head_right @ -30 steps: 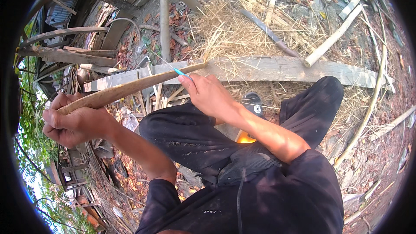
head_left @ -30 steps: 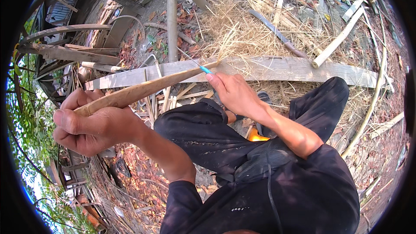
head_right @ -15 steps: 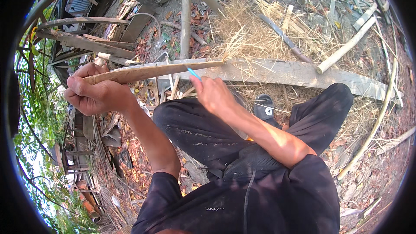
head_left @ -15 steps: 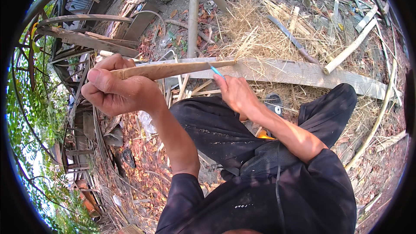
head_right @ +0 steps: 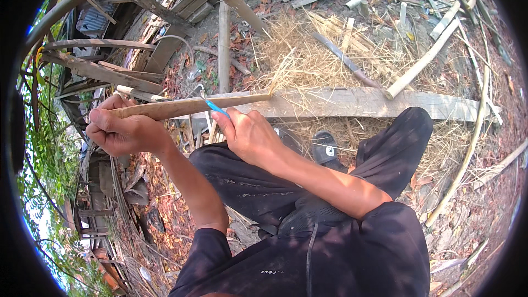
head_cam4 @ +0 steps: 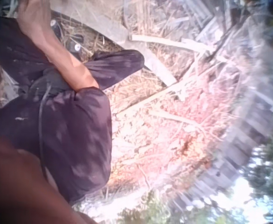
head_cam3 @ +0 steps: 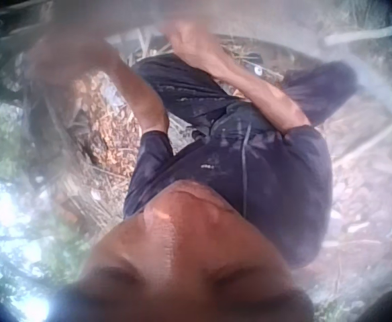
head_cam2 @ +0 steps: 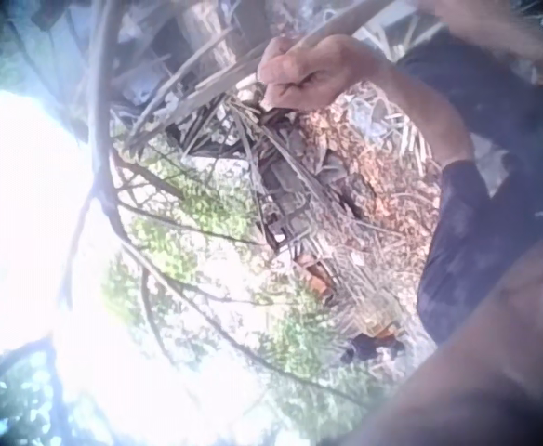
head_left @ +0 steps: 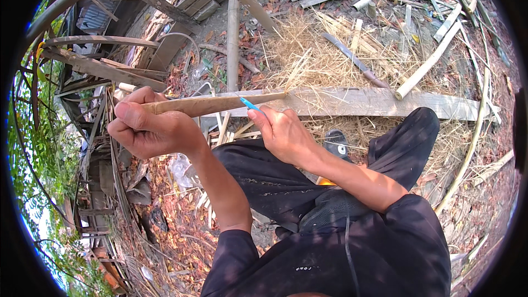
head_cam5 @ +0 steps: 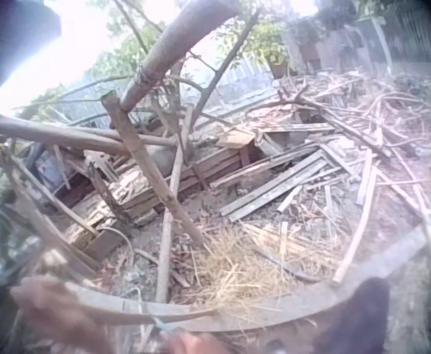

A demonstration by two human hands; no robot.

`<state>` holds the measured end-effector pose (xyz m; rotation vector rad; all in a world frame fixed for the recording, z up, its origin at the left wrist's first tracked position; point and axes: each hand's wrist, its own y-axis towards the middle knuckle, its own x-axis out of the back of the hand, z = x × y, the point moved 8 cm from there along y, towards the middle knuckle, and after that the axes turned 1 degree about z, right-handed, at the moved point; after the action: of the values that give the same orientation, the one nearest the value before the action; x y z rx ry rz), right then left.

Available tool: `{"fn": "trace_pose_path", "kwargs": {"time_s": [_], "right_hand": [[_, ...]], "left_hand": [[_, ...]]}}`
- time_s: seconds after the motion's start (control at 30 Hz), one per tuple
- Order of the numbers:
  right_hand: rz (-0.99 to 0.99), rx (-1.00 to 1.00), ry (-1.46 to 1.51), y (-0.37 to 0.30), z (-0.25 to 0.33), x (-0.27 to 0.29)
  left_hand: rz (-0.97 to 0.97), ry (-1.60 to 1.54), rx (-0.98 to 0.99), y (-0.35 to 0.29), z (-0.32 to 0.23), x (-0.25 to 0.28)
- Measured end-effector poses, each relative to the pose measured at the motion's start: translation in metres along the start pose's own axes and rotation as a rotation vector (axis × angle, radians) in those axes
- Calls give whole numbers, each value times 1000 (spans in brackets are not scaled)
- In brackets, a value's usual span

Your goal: The person sits on the ground and carves a piece of wood using a blue utility knife. They hold the wood in their left hand and carefully shave off thin strips with the knife in their right hand. The person occasionally pauses to inspect the wood or adjust their grip.

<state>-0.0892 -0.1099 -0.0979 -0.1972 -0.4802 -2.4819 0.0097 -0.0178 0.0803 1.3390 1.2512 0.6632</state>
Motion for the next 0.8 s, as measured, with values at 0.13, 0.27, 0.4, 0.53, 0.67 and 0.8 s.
{"fn": "trace_pose_path", "kwargs": {"time_s": [0.13,0.27,0.4,0.53,0.67,0.8], "right_hand": [[257,-356,-377,-37,-228,-30],[81,-327,-164,-27,-156,-19],[7,-170,35,5,-71,-12],[26,-103,-35,8,-79,-31],[84,-109,-54,13,-74,-35],[79,35,-50,15,-42,-21]], "left_hand": [[-14,-33,18,2,2,-9],[-18,40,-1,6,9,11],[-60,60,38,-1,0,-3],[-42,39,41,2,6,2],[-17,79,-14,9,20,9],[-34,72,34,12,29,16]]}}
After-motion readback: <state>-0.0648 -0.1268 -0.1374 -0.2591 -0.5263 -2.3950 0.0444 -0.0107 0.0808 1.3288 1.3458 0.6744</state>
